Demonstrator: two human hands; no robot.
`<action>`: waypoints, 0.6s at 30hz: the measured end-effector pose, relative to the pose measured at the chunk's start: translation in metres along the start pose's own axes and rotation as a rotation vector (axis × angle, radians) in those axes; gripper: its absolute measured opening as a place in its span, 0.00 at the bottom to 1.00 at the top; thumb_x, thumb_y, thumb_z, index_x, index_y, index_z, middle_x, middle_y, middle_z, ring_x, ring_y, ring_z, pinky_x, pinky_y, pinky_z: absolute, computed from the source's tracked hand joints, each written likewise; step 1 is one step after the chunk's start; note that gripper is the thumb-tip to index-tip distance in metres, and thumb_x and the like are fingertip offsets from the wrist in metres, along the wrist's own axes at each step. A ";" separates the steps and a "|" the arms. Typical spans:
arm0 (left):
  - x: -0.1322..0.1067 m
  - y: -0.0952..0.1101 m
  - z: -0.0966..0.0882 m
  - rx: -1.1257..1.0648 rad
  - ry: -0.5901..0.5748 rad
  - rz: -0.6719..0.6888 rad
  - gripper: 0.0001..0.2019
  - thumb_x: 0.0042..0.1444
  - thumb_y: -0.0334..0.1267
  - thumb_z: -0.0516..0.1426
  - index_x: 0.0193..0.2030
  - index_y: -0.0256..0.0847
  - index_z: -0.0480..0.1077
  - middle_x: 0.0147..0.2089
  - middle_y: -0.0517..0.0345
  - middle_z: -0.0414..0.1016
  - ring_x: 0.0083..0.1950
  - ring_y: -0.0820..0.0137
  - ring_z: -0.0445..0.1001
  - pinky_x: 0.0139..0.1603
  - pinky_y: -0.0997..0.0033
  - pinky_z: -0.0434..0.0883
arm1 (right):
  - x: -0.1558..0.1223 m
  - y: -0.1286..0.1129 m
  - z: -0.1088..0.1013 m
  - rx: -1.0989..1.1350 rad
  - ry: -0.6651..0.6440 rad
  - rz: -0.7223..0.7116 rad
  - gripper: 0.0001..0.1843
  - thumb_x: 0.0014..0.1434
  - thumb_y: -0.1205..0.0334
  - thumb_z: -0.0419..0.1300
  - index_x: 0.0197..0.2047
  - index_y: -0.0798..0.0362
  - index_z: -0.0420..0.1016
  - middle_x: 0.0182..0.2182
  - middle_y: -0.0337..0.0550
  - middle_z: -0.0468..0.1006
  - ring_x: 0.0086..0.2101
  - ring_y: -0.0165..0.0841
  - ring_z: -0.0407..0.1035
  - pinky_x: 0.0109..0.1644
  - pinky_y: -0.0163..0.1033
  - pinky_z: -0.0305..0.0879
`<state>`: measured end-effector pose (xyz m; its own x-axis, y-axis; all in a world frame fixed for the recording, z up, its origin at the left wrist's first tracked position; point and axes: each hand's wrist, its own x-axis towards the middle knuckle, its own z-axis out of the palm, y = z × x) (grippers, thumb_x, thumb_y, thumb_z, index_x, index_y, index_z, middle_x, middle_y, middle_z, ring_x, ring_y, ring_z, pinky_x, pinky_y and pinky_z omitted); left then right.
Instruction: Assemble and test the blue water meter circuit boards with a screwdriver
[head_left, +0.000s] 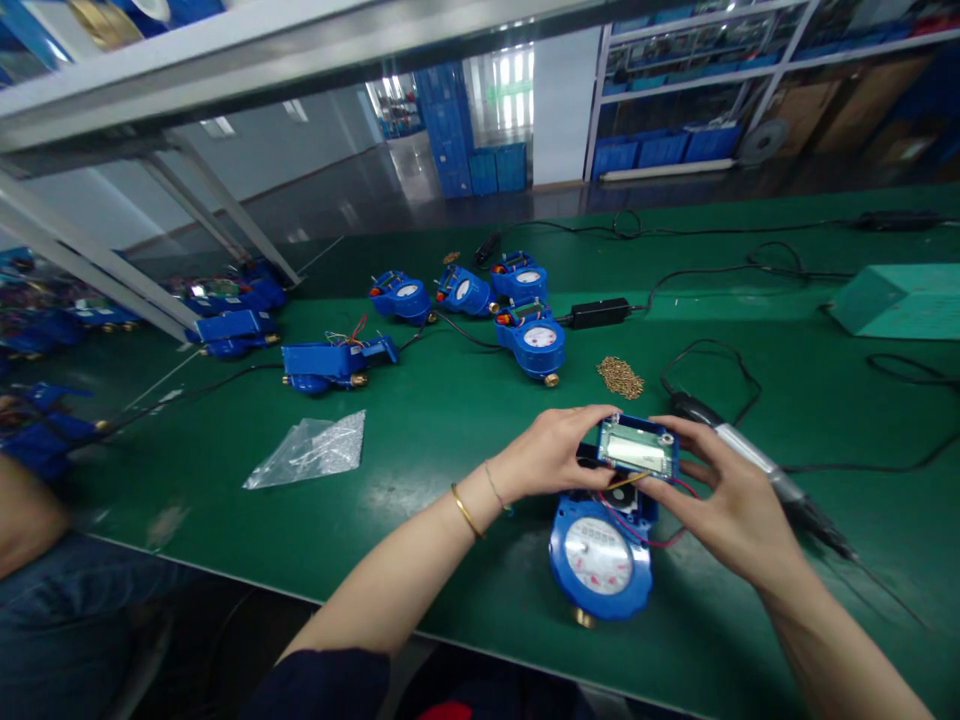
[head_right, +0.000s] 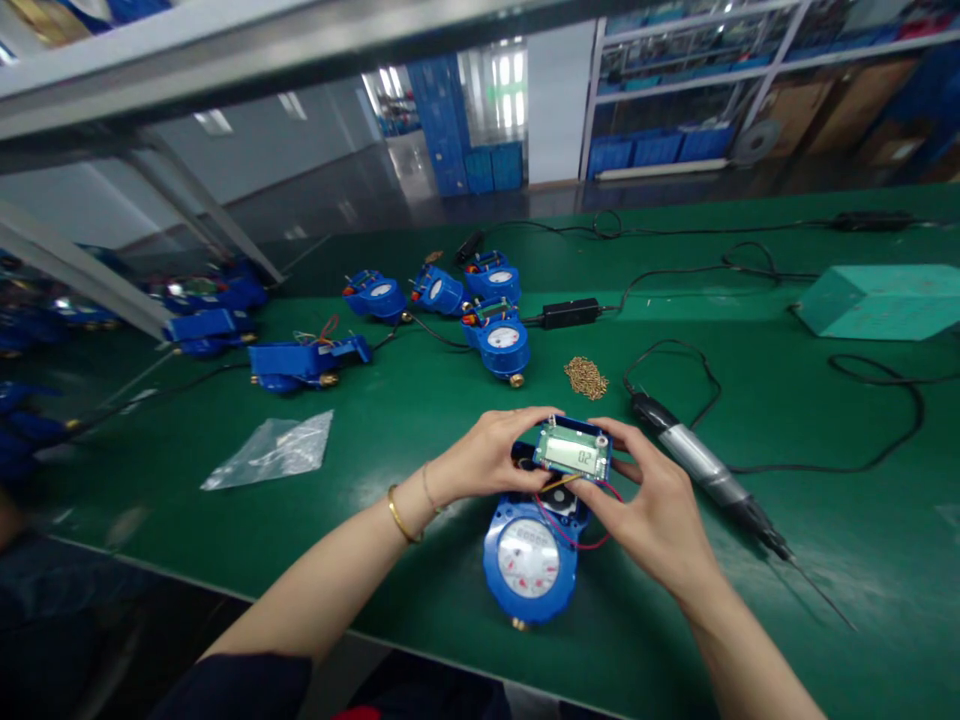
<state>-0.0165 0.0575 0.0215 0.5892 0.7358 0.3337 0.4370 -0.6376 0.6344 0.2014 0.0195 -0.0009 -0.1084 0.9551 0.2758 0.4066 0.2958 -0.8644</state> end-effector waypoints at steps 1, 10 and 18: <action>0.000 -0.001 0.000 0.017 -0.011 0.004 0.30 0.51 0.37 0.64 0.61 0.33 0.66 0.57 0.42 0.77 0.57 0.57 0.78 0.56 0.63 0.74 | 0.000 0.000 0.000 0.005 -0.001 0.002 0.31 0.53 0.46 0.69 0.56 0.50 0.71 0.51 0.49 0.78 0.48 0.44 0.77 0.51 0.47 0.78; -0.004 -0.006 -0.005 -0.091 0.027 -0.028 0.21 0.54 0.32 0.61 0.56 0.33 0.72 0.52 0.44 0.81 0.51 0.58 0.80 0.54 0.61 0.75 | -0.001 -0.001 0.003 0.165 -0.083 0.100 0.33 0.51 0.46 0.72 0.56 0.51 0.71 0.53 0.53 0.77 0.47 0.44 0.77 0.47 0.42 0.80; -0.002 -0.009 -0.016 -0.670 -0.167 -0.128 0.33 0.51 0.33 0.68 0.65 0.42 0.67 0.65 0.45 0.71 0.66 0.54 0.70 0.67 0.54 0.68 | -0.002 0.001 -0.002 0.148 -0.051 0.117 0.34 0.50 0.45 0.72 0.56 0.50 0.73 0.54 0.53 0.77 0.47 0.45 0.77 0.46 0.43 0.80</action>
<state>-0.0326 0.0655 0.0261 0.6809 0.7168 0.1507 0.0280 -0.2311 0.9725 0.2034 0.0181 -0.0013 -0.1150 0.9818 0.1511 0.2822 0.1781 -0.9427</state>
